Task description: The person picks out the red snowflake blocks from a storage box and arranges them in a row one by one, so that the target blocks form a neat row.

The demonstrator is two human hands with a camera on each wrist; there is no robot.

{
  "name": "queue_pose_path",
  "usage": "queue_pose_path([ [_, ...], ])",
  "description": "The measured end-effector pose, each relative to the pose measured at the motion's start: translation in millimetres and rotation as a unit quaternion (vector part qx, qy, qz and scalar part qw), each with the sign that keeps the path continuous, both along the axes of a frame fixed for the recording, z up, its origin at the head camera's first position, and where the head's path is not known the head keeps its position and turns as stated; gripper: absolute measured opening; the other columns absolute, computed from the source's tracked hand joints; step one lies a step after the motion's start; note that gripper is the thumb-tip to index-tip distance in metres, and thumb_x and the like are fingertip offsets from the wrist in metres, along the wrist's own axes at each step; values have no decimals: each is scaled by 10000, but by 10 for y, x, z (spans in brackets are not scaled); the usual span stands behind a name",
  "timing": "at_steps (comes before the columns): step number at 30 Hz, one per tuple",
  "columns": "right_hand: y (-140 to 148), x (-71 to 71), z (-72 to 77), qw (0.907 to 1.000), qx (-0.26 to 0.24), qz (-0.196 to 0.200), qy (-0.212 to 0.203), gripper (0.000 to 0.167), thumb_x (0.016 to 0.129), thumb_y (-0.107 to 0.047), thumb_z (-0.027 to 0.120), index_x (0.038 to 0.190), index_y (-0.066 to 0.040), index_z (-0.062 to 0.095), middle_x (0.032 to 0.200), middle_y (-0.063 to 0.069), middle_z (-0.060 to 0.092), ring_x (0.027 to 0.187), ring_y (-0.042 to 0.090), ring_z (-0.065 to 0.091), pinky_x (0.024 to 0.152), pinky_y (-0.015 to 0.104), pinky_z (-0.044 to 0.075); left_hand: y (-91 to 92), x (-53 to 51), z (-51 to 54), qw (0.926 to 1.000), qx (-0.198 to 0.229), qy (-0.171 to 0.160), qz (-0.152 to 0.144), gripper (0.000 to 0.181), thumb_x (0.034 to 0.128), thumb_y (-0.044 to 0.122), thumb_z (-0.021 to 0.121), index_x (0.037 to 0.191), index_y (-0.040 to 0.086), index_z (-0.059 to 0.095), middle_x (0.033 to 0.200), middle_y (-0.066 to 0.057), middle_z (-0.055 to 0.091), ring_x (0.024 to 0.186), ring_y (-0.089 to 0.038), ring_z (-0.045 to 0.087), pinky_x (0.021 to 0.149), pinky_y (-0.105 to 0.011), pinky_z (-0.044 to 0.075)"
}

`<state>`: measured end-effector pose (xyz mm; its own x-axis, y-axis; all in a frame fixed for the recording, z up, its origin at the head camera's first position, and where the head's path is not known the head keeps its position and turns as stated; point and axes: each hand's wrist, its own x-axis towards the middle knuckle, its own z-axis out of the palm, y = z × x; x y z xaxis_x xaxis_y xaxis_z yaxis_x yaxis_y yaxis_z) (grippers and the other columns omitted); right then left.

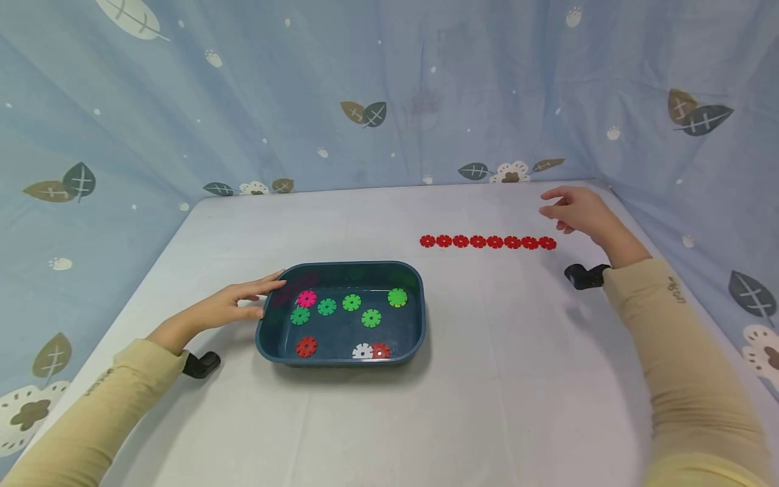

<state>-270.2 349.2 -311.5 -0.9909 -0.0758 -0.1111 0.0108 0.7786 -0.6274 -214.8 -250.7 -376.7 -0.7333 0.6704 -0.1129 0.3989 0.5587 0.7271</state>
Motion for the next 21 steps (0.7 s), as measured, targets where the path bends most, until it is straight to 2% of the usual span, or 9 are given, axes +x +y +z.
queue_pose_path([
  [10, -355, 107, 213, 9997, -13, 223, 112, 538, 911, -354, 534, 1326, -31, 417, 879, 62, 559, 655, 177, 540, 612, 273, 467, -8, -15, -9, 9999, -6, 100, -65, 577, 882, 126, 578, 1414, 92, 358, 1517, -149, 169, 1346, -399, 223, 950, -598, 320],
  [14, -549, 131, 283, 9985, -83, 488, 252, 484, 915, -307, 541, 1305, -36, 447, 924, 120, 559, 659, 201, 540, 595, 266, 464, -13, -22, -17, 9999, -20, 128, -85, 578, 882, 126, 579, 1415, 98, 358, 1517, -146, 170, 1347, -396, 223, 951, -596, 323],
  [21, -978, 164, 387, 9940, -64, 1061, 257, 425, 904, -241, 571, 1280, -62, 487, 1011, 159, 571, 692, 219, 557, 614, 272, 480, -12, -20, -21, 9999, -33, 120, -74, 578, 883, 132, 580, 1416, 103, 357, 1519, -140, 168, 1347, -393, 224, 952, -593, 323],
])
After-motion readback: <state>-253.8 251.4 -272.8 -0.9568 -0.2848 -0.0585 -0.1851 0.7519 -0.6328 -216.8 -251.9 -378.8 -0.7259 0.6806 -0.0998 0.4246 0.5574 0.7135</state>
